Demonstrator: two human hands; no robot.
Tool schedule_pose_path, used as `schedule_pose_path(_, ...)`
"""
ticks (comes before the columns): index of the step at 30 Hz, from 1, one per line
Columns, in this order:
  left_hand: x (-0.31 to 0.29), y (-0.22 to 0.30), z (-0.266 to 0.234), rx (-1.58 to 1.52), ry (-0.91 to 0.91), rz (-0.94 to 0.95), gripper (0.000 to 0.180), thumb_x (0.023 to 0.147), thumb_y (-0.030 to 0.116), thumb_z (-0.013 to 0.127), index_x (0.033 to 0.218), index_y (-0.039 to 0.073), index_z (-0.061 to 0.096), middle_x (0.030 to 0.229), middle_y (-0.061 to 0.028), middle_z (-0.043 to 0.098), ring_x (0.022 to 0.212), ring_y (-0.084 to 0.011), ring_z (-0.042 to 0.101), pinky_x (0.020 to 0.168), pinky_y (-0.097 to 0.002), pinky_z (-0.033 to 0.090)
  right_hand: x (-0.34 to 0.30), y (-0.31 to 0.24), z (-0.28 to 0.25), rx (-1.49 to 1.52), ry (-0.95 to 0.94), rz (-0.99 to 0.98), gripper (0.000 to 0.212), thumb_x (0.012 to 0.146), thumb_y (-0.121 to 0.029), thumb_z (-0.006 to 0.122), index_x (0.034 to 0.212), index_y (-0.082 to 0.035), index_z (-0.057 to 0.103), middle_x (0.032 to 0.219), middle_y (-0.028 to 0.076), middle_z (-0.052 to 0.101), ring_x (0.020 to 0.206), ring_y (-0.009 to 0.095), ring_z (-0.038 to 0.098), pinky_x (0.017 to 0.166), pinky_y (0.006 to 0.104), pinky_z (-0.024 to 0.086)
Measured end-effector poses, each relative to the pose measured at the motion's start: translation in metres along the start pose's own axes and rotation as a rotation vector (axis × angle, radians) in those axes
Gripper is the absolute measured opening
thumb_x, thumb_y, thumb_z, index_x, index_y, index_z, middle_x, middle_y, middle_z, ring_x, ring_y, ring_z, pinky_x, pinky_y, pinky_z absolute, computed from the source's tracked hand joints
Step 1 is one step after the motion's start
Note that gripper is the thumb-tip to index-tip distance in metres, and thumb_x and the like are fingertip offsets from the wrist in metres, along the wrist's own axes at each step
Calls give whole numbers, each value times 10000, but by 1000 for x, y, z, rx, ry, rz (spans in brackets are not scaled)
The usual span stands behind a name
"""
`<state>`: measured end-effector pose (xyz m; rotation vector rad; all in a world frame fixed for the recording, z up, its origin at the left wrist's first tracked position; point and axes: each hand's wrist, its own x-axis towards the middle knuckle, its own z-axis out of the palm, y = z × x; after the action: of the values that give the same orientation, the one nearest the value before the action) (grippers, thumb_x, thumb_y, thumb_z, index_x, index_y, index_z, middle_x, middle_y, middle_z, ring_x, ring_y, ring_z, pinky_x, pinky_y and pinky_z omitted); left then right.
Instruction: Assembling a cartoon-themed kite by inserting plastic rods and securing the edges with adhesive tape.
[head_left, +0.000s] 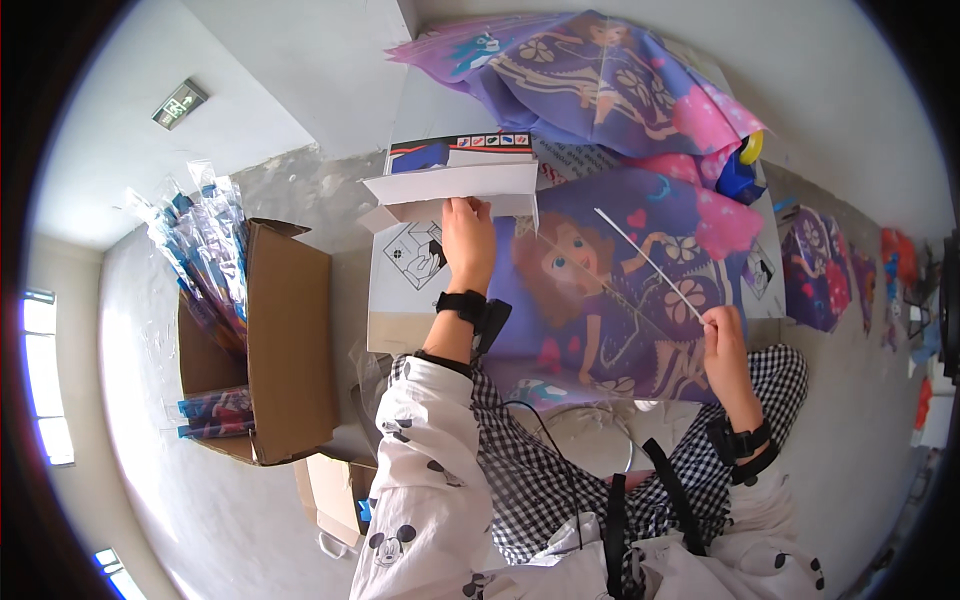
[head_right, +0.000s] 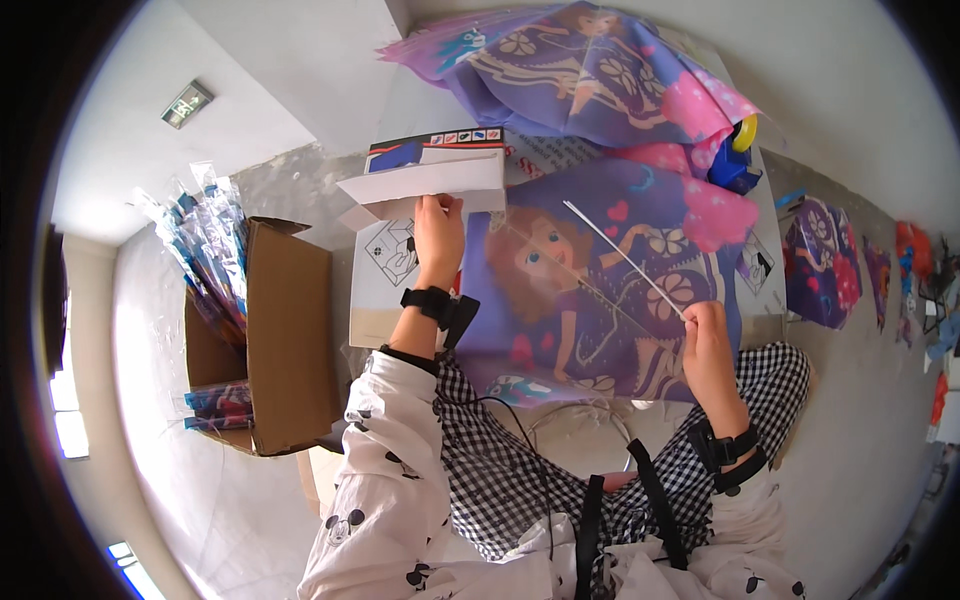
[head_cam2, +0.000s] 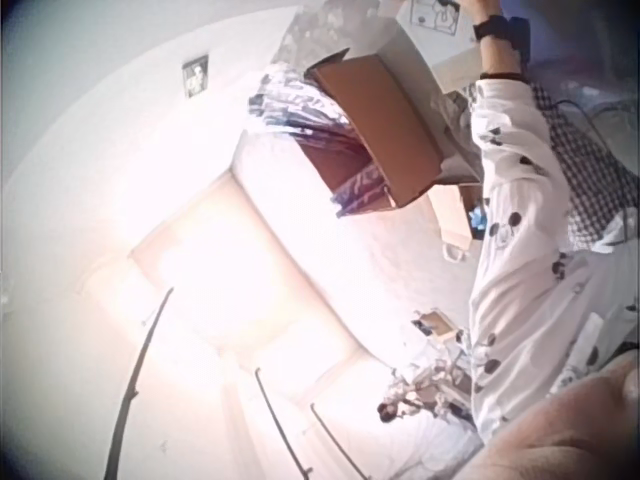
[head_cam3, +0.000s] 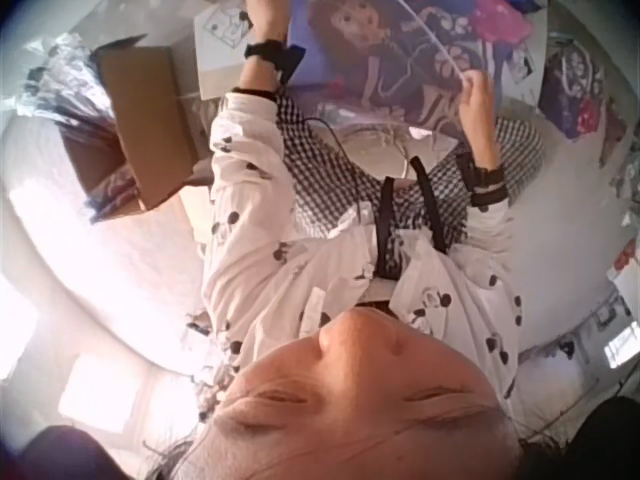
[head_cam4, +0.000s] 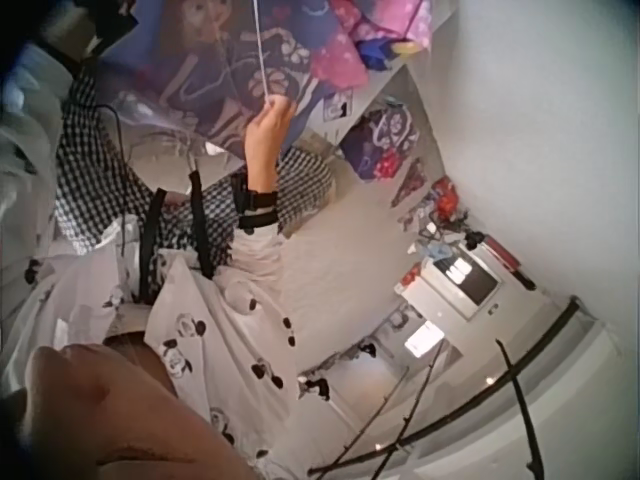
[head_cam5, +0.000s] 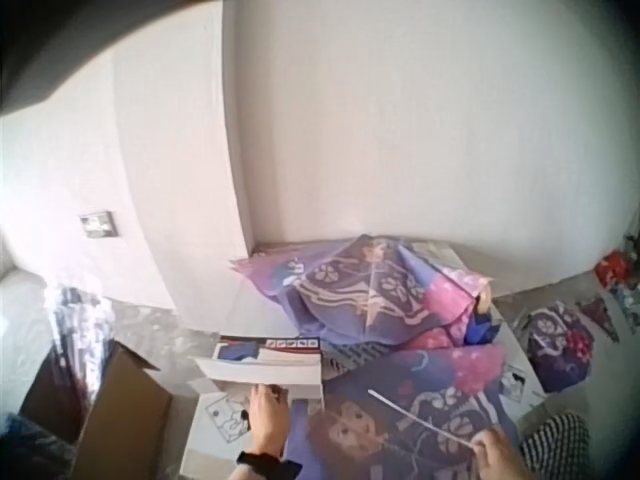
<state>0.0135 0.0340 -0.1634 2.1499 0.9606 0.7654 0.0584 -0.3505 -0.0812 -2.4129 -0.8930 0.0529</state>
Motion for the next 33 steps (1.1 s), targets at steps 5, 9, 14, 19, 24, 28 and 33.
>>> schedule_pose_path(5,-53,35,-52,-279,-193,-181,129,878,85,662,889,-24,594,778,-112,684,710,-239,676,657,-322,518,-26,-10,-19,145,-4,54,98,925,23,565,984,-15,496,932,102,487,740,220,515,682,311,444)
schedule_pose_path(9,-124,80,-93,-608,-359,-224,100,916,75,652,922,-18,614,854,-93,711,742,-119,686,660,-231,517,-49,-25,-47,330,-71,193,89,919,-31,636,935,-11,551,838,26,499,647,91,451,609,231,391)
schedule_pose_path(14,-149,78,-82,-763,-421,-386,107,944,92,637,953,-13,620,909,-85,715,823,-138,697,717,-234,538,-75,-27,-60,622,-263,309,99,958,-75,622,942,-6,554,854,-15,512,691,41,476,609,197,392)
schedule_pose_path(19,-162,87,-70,-1019,-533,-459,88,960,94,620,980,9,613,942,-67,703,876,-145,690,746,-236,538,-100,-30,-58,718,-284,351,84,952,-53,626,986,2,572,912,3,528,773,60,518,678,207,442)
schedule_pose_path(24,-169,87,-64,-1322,-650,-457,48,981,65,572,1012,44,603,928,-58,670,857,-153,674,747,-270,570,-115,-33,-59,708,-279,373,84,935,-32,637,979,8,577,913,5,544,785,63,529,694,206,451)
schedule_pose_path(28,-171,92,-68,-1413,-714,-440,54,980,79,582,1019,48,603,931,-62,669,836,-149,668,736,-267,566,-117,-42,-67,720,-287,432,79,940,-34,634,960,8,570,889,4,564,767,57,529,683,200,447)
schedule_pose_path(33,-172,94,-71,-1421,-763,-410,68,979,86,591,1009,31,619,963,-70,683,842,-142,676,713,-259,559,-119,-45,-70,754,-300,486,74,950,-32,623,945,-3,556,843,-11,553,740,37,520,647,184,426)
